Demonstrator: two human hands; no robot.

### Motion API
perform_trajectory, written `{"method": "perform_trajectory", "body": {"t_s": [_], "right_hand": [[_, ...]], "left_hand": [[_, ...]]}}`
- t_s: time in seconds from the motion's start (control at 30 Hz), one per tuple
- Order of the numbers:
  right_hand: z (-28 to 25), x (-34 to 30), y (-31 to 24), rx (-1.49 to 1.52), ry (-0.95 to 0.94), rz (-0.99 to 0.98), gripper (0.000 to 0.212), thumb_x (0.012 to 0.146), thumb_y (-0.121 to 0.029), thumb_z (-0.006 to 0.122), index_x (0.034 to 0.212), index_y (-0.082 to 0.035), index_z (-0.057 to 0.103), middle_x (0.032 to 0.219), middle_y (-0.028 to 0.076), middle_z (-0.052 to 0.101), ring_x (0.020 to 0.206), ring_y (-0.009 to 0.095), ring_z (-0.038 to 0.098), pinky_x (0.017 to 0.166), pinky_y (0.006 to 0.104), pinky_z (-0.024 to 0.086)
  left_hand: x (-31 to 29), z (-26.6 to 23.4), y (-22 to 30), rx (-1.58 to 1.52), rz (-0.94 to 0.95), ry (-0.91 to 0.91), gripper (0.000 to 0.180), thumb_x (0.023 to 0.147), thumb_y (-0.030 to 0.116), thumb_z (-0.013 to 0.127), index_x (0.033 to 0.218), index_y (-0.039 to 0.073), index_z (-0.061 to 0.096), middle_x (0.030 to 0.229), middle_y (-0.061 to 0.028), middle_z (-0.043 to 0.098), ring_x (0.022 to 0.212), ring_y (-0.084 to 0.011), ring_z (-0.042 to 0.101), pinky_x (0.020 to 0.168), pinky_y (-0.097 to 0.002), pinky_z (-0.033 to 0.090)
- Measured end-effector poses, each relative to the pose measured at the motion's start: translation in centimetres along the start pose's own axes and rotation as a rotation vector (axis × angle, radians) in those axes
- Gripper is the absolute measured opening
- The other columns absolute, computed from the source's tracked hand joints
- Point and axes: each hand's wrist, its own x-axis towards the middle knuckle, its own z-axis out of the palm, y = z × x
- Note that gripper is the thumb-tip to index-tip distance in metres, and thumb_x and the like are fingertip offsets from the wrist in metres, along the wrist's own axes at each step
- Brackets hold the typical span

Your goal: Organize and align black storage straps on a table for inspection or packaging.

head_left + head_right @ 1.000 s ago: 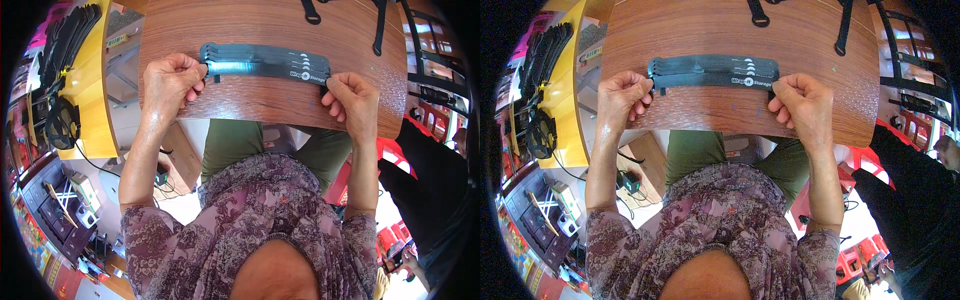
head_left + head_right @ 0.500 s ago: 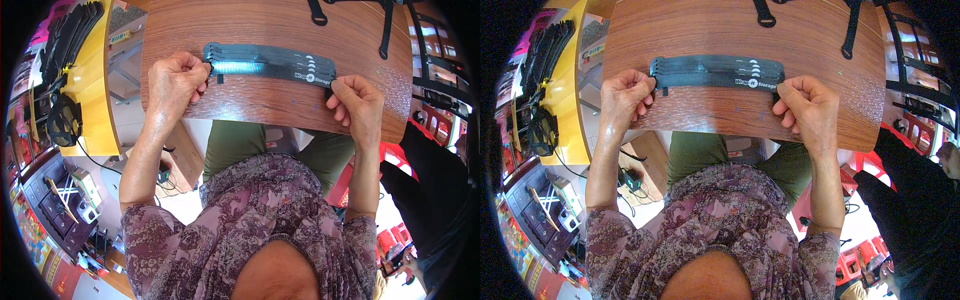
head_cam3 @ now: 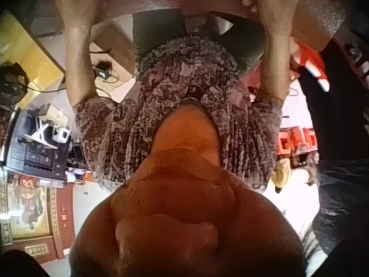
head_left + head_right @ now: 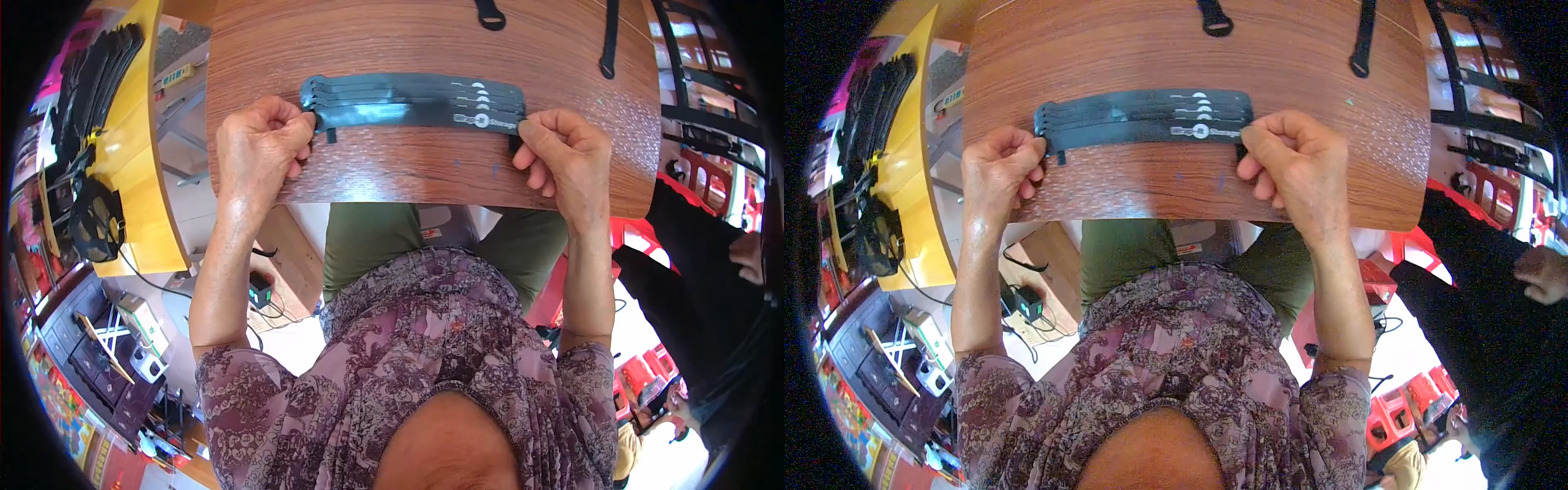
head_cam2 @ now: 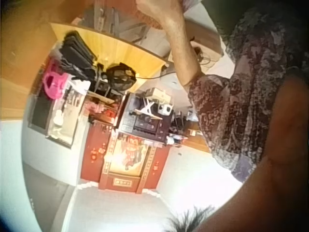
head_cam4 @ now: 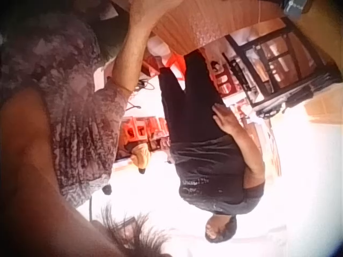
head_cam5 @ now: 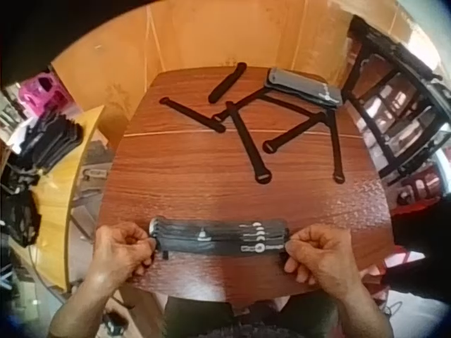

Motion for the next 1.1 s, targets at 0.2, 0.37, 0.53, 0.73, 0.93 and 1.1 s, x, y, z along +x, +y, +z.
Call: {"method": "perform_trajectory", "body": {"t_s": [0.2,0.37,0.53,0.73,0.93,1.1], "right_hand": [[-0.2,0.1,0.1,0.013,-0.016,0.01,0.015,0.083,-0.015,0.061,0.084,0.0,0.061,0.061,0.004,0.061,0.042,0.004,0.048,0.034,0.0162,0.032],[-0.2,0.2,0.0,0.036,-0.02,0.017,0.013,0.081,-0.013,0.06,0.082,-0.001,0.061,0.06,0.004,0.061,0.042,0.005,0.05,0.034,0.0185,0.034],[-0.3,0.3,-0.1,0.021,-0.015,0.006,0.014,0.081,-0.012,0.06,0.079,0.001,0.061,0.06,0.005,0.061,0.042,0.006,0.05,0.036,0.0196,0.035],[-0.4,0.4,0.3,-0.016,-0.02,-0.022,0.016,0.083,-0.016,0.062,0.084,0.001,0.061,0.062,0.004,0.062,0.041,0.003,0.048,0.033,0.0161,0.032],[-0.3,0.4,-0.1,-0.016,-0.011,-0.008,0.015,0.08,-0.01,0.058,0.076,0.003,0.06,0.058,0.008,0.061,0.043,0.008,0.052,0.039,0.0218,0.04],[-0.4,0.5,0.2,-0.032,-0.001,-0.012,0.015,0.082,-0.014,0.062,0.082,0.001,0.061,0.06,0.004,0.061,0.04,0.003,0.048,0.033,0.0169,0.032]], "left_hand": [[0.0,0.0,-0.2,-0.052,-0.032,-0.005,0.012,0.079,0.01,0.063,0.071,0.001,0.06,0.054,-0.0013,0.055,0.04,-0.0041,0.044,0.036,-0.0195,0.031],[0.0,0.3,-0.3,-0.041,-0.03,-0.008,0.013,0.08,0.012,0.063,0.072,0.002,0.06,0.055,-0.0009,0.054,0.04,-0.0045,0.043,0.036,-0.0193,0.029],[-0.2,0.5,0.0,-0.049,-0.016,0.023,0.013,0.079,0.011,0.064,0.072,0.002,0.059,0.054,-0.0012,0.054,0.039,-0.0048,0.043,0.036,-0.0188,0.03],[-0.1,0.7,-0.2,-0.027,-0.005,0.029,0.012,0.08,0.01,0.064,0.072,0.002,0.059,0.054,-0.0009,0.054,0.039,-0.0044,0.042,0.036,-0.0184,0.03],[0.0,0.6,-0.7,-0.003,0.001,0.034,0.012,0.081,0.013,0.064,0.075,0.004,0.06,0.055,0.0001,0.054,0.039,-0.0044,0.043,0.035,-0.018,0.029],[0.3,0.6,-1.2,0.004,0.031,0.026,0.012,0.082,0.017,0.063,0.077,0.006,0.061,0.055,0.0006,0.054,0.038,-0.0043,0.043,0.034,-0.0181,0.027]]}}
